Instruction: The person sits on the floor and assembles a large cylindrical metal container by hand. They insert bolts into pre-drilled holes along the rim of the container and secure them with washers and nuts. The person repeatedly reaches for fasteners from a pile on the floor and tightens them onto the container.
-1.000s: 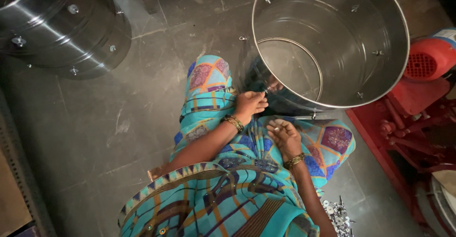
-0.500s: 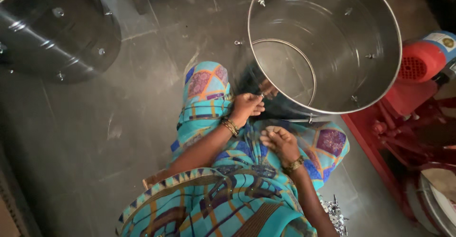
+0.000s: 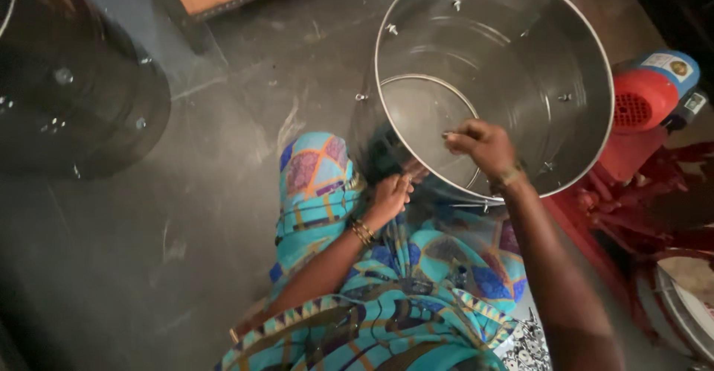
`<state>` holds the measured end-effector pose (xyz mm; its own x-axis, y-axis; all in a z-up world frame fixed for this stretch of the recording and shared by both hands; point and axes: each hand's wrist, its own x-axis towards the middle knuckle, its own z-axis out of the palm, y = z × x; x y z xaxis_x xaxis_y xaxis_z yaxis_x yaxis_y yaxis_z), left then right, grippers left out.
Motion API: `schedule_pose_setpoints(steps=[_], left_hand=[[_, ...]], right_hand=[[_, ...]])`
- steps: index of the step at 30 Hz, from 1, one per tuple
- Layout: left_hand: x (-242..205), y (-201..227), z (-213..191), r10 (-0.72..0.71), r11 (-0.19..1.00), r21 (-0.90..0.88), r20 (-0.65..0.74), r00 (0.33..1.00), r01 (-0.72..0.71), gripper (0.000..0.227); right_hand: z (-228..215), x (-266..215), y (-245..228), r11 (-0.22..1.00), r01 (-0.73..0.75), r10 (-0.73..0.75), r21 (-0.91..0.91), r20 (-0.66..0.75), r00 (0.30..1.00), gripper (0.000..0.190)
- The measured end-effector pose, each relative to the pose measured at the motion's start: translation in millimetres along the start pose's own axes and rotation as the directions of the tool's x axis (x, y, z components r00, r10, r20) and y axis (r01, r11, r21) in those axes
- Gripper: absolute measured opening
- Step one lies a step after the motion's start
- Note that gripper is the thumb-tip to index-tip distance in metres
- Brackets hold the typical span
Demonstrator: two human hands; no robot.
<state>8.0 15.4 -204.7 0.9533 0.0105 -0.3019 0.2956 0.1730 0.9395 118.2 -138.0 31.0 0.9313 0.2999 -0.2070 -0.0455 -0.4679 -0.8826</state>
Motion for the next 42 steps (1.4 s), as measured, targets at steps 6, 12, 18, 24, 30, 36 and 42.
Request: schedule_pose_setpoints(steps=[6,12,18,24,30,36,42], left_hand=[[-16.4,20.7,-1.4,0.018,1.0,-0.001,-0.016,1.0,-0.018,0.048],[-24.5,33.3,-1.5,0.048,0.999,-0.013,-0.032,0.998,-0.048,0.049],[-27.7,30.3,-1.1,0.123,0.992,-0.029,-0.024,0.992,-0.124,0.05],[-28.4,34.6,-3.8,0.101,0.995,0.018,-0.011,0.995,-0.101,0.053],[-28.9,34.9,-5.2,0.09,0.995,-0.034,0.015,0.996,-0.09,0.052],[-24.8,24.5,-4.3,0.027,0.998,-0.066,0.035,0.999,-0.025,0.046],[-22.1,12.0,-3.8,0.021,0.995,-0.096,0.038,0.999,-0.018,0.048]], right_hand=[[18.3,75.1,60.7,0.991,-0.112,0.129,-0.073,0.309,0.942,0.01],[33.5,80.4,97.7,0.975,-0.212,0.217,-0.073,0.546,0.809,0.009],[37.8,80.6,98.5,0.96,-0.095,0.246,-0.264,0.626,0.74,0.015],[40.9,76.4,90.6,0.958,-0.246,0.286,-0.15,0.591,0.755,0.005],[45.3,75.6,102.2,0.962,-0.236,0.266,-0.137,0.654,0.708,0.012],[47.2,75.6,98.6,0.968,-0.181,0.25,-0.172,0.674,0.695,0.008],[47.7,69.7,87.7,0.936,-0.319,0.331,-0.15,0.687,0.647,0.013]])
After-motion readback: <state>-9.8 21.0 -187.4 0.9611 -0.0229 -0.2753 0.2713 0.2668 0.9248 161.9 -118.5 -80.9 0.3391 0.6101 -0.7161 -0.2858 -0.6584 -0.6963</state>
